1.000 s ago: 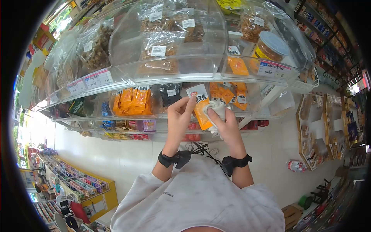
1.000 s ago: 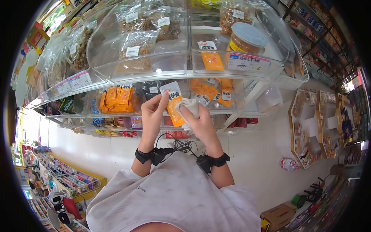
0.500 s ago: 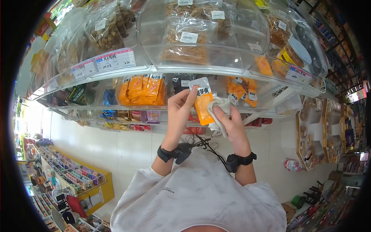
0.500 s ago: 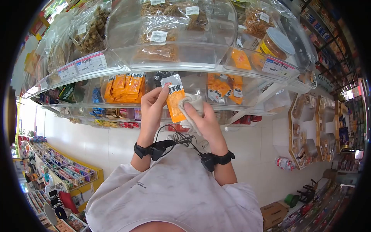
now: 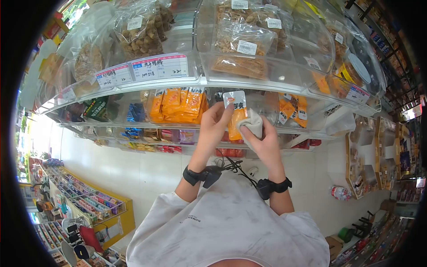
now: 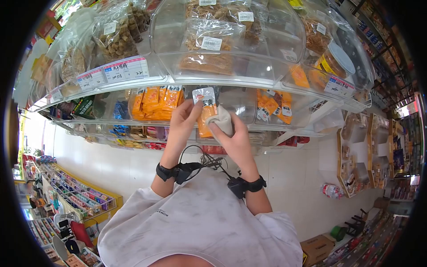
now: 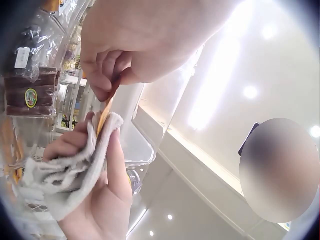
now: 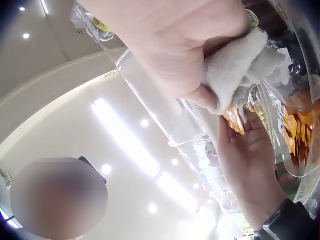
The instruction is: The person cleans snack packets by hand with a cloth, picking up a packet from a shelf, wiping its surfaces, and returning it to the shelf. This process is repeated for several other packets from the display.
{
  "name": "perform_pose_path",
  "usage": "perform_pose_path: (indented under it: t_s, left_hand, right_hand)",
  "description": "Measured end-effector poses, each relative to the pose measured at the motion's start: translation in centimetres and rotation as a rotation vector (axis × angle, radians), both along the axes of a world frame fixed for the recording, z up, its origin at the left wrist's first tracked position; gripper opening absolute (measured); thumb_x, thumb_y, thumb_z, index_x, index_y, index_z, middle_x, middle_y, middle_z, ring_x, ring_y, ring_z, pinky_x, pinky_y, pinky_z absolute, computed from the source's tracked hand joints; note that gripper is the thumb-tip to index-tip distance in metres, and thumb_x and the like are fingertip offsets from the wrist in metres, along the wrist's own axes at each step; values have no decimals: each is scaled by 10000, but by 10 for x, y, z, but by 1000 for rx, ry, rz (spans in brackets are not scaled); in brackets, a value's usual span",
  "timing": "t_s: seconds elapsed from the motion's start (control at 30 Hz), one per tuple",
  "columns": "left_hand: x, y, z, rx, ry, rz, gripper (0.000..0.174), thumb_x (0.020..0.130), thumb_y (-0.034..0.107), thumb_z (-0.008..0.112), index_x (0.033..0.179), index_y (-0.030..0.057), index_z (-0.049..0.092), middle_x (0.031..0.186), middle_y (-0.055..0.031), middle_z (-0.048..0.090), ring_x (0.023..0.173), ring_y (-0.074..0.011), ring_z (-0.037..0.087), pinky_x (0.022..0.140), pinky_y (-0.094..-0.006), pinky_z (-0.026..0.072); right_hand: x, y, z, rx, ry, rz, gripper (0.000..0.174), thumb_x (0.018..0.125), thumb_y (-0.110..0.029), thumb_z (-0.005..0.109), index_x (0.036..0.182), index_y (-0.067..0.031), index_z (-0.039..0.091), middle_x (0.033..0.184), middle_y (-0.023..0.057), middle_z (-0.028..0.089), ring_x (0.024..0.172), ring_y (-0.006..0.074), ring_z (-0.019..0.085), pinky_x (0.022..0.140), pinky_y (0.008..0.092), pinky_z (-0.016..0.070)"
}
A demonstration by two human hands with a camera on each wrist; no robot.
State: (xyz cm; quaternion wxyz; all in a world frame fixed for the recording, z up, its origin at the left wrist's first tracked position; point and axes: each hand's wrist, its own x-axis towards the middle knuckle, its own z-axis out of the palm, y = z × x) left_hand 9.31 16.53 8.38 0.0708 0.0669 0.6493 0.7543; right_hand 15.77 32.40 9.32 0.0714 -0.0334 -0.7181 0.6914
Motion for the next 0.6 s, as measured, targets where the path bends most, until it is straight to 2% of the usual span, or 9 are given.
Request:
perform_pose_path:
  t_s: [0.07,0.17,0.2,0.27,0.37,0.43,0.47,0.57,0.6]
  left_hand:
    - [-3,3,-12,-84,9,-31,387,1045,267,617,1247,-60,571,927,-33,670,826,-67,591,714,-253,474]
    - [10,11,-8,99,-74,-102,449,1049,265,606,1322,-68,476,1045,-96,660,918,-111,599,773,-279,486]
    - [11,7,-7,-43,-106,-153,565,1079,376,517,1455,-27,395,1239,-139,616,1063,-146,630,867,-263,528]
    - [4,-2,-12,-10,-219,-134,593,1084,414,480,1477,-20,383,1276,-171,621,1109,-179,636,889,-284,536]
    - [-13,-23,-24,114,-277,-151,619,1096,465,415,1480,-21,412,1311,-202,644,1131,-206,643,966,-303,512]
    - [-17,-34,-14,327,-332,-197,614,1097,462,414,1459,-33,448,1285,-194,669,1127,-212,648,991,-301,497]
    - [-14,-27,-8,265,-292,-22,551,1079,492,450,1242,-3,630,1043,-123,695,827,-127,643,478,-218,472]
    - [-12,-30,-20,6,-155,-57,485,1069,441,517,1180,-6,670,1027,-86,701,845,-125,646,544,-234,512]
    - [-10,-26,-24,-23,-97,-57,457,1062,417,542,1164,-7,677,1011,-71,701,842,-113,639,563,-233,511]
  right_hand:
    - [-5,-7,-5,309,95,-126,316,893,-100,756,1168,-1,636,1062,149,710,944,240,697,823,342,528]
    - [-10,-13,-12,625,327,-200,286,897,-89,748,1146,0,641,1004,153,709,919,206,693,808,340,524]
    - [-11,-17,-12,634,317,-154,299,892,-92,753,1154,-3,640,1001,159,707,906,216,695,801,341,525]
    - [-10,-25,-12,652,292,-62,326,882,-99,764,1169,-10,640,996,171,702,880,236,699,787,343,527]
    - [-10,-24,0,466,232,126,300,893,-89,742,1158,14,646,1014,163,720,859,309,714,756,372,549]
    - [-12,-27,-8,224,184,-50,294,925,-126,732,1166,18,645,1023,123,722,854,234,708,750,340,553]
    - [-14,-28,-11,103,158,-136,293,942,-144,728,1171,19,645,1028,102,723,851,197,705,747,324,554]
    - [-16,-28,-4,-256,-91,-103,314,971,-207,716,1174,23,647,1029,61,705,869,128,668,750,293,559]
    - [-15,-29,-6,-294,-186,-43,330,968,-228,719,1187,9,648,1029,67,702,852,113,660,710,276,559]
